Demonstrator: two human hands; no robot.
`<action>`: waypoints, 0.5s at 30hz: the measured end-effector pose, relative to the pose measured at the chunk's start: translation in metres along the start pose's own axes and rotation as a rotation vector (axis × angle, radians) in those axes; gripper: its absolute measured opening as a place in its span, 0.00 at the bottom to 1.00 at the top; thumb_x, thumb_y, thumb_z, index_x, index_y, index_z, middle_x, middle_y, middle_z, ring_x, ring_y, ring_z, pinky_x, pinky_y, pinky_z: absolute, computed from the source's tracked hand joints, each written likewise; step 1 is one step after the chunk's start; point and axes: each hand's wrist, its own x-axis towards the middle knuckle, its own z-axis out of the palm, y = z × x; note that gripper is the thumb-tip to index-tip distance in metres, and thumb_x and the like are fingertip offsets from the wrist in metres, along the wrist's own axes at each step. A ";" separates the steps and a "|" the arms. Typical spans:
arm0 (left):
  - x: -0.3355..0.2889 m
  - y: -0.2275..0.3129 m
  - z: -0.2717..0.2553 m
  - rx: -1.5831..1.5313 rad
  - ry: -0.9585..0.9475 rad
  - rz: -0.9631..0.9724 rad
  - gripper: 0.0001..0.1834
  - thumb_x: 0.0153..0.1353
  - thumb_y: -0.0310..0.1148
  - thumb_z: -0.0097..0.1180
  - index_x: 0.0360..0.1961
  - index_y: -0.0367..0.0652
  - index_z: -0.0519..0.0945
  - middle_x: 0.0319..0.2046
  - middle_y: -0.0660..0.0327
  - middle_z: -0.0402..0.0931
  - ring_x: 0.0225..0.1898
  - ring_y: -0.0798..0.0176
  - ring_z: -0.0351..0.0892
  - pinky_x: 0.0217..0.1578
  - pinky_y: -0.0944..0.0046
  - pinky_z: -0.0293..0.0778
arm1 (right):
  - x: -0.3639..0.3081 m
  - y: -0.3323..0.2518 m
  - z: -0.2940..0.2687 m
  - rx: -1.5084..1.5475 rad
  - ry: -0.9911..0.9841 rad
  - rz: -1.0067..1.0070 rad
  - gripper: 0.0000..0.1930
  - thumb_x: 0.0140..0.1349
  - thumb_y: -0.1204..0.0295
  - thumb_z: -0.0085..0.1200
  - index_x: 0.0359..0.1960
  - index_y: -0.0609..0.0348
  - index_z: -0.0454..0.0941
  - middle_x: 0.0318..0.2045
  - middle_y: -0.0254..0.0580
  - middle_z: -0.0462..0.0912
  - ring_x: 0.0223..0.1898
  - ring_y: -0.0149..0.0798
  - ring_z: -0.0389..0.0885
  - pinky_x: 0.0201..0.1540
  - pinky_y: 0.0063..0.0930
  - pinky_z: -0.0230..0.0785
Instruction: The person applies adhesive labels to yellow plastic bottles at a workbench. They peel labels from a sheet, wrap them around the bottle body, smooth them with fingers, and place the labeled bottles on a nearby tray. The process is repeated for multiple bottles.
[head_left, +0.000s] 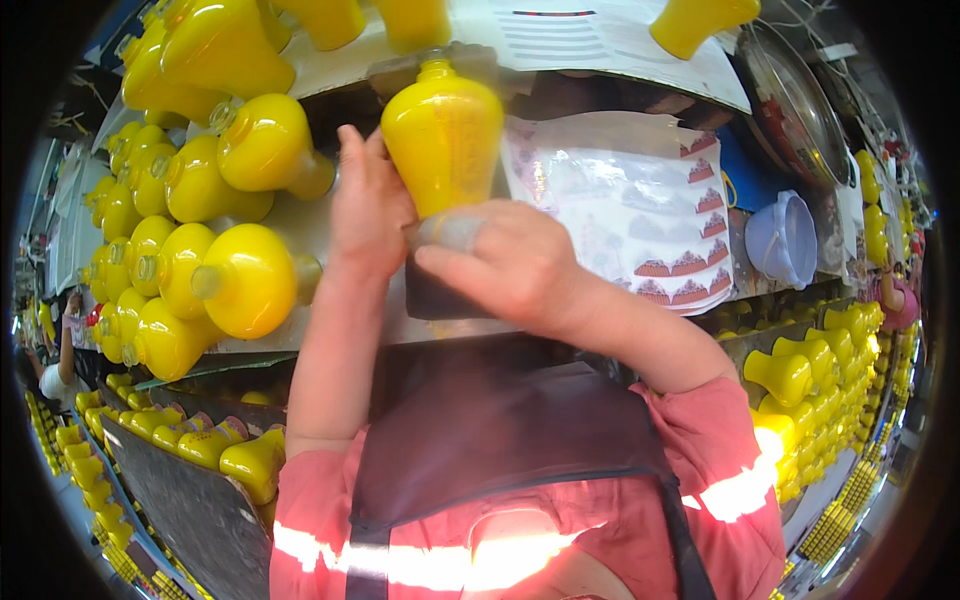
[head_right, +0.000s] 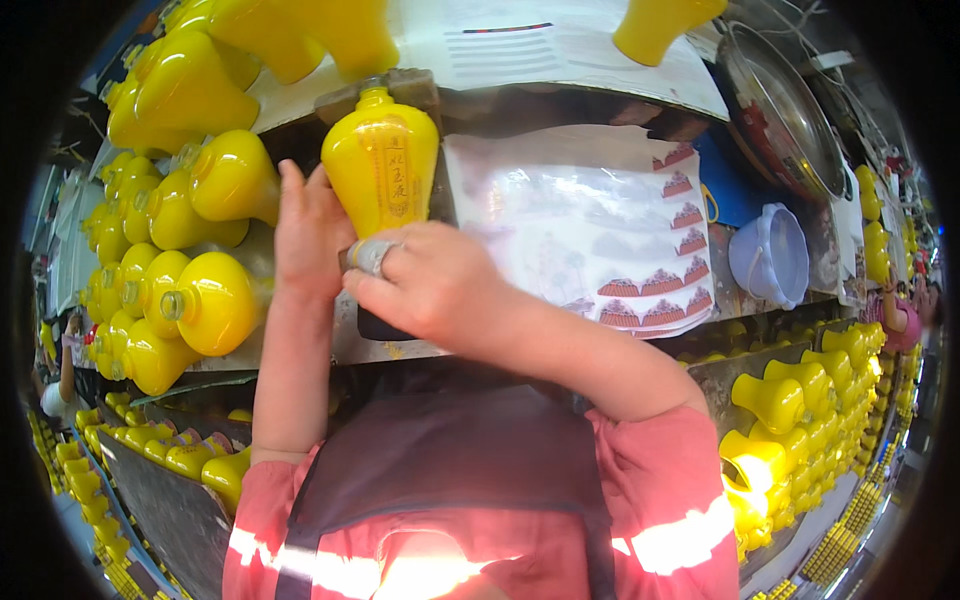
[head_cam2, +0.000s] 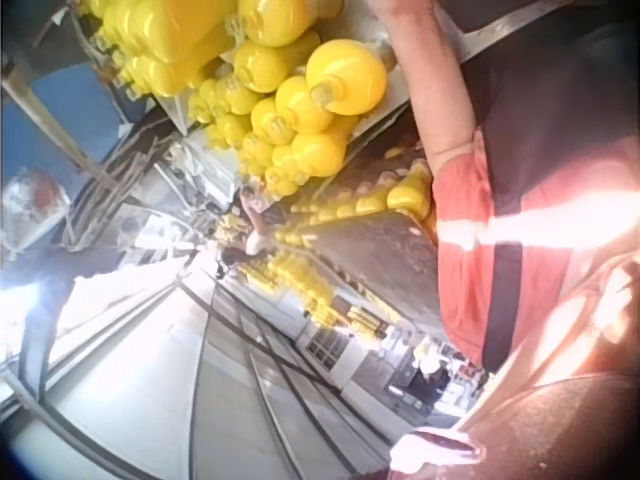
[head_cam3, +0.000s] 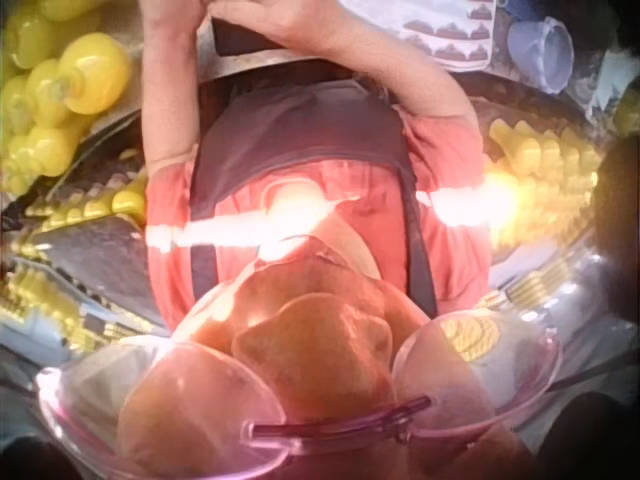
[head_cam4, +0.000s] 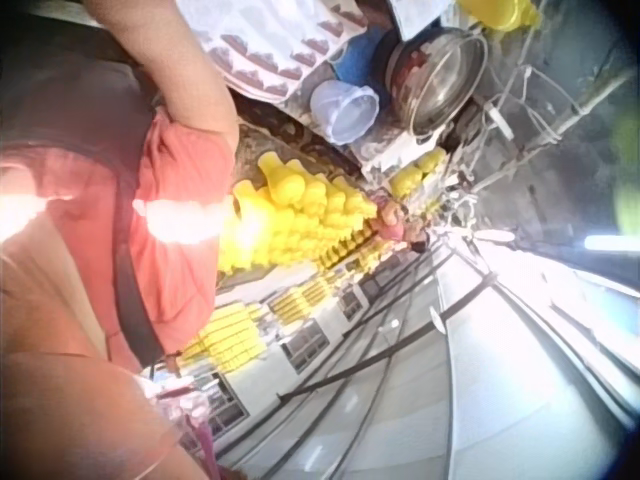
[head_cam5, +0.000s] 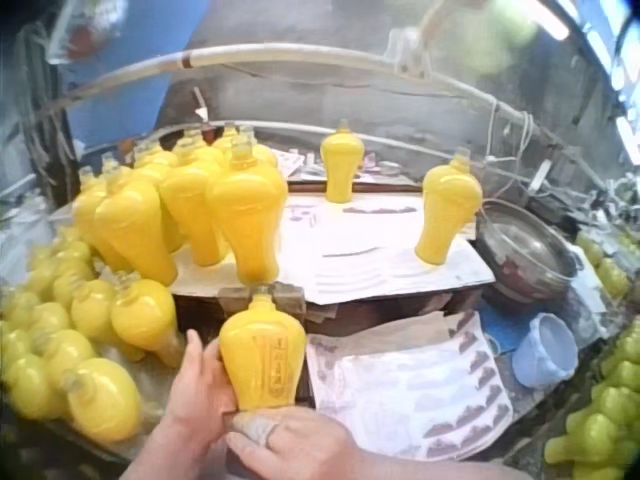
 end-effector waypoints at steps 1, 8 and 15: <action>-0.003 0.006 0.000 -0.030 0.020 0.018 0.39 0.79 0.63 0.27 0.72 0.40 0.64 0.65 0.50 0.71 0.66 0.53 0.70 0.69 0.50 0.64 | -0.004 -0.003 0.000 -0.006 0.031 0.062 0.14 0.49 0.74 0.65 0.40 0.52 0.86 0.39 0.39 0.86 0.38 0.42 0.86 0.38 0.32 0.78; -0.011 0.007 0.009 0.252 0.269 0.180 0.37 0.80 0.59 0.30 0.72 0.38 0.61 0.67 0.48 0.65 0.69 0.51 0.64 0.72 0.50 0.60 | -0.015 -0.011 -0.002 0.218 0.019 0.331 0.11 0.55 0.73 0.64 0.42 0.52 0.85 0.36 0.42 0.84 0.34 0.47 0.83 0.33 0.39 0.75; -0.014 0.008 0.011 0.151 0.101 0.009 0.36 0.80 0.58 0.33 0.74 0.40 0.60 0.64 0.49 0.71 0.66 0.51 0.70 0.68 0.51 0.64 | -0.029 0.062 -0.085 0.693 0.152 1.198 0.11 0.73 0.65 0.53 0.42 0.58 0.85 0.31 0.30 0.84 0.34 0.22 0.79 0.38 0.18 0.70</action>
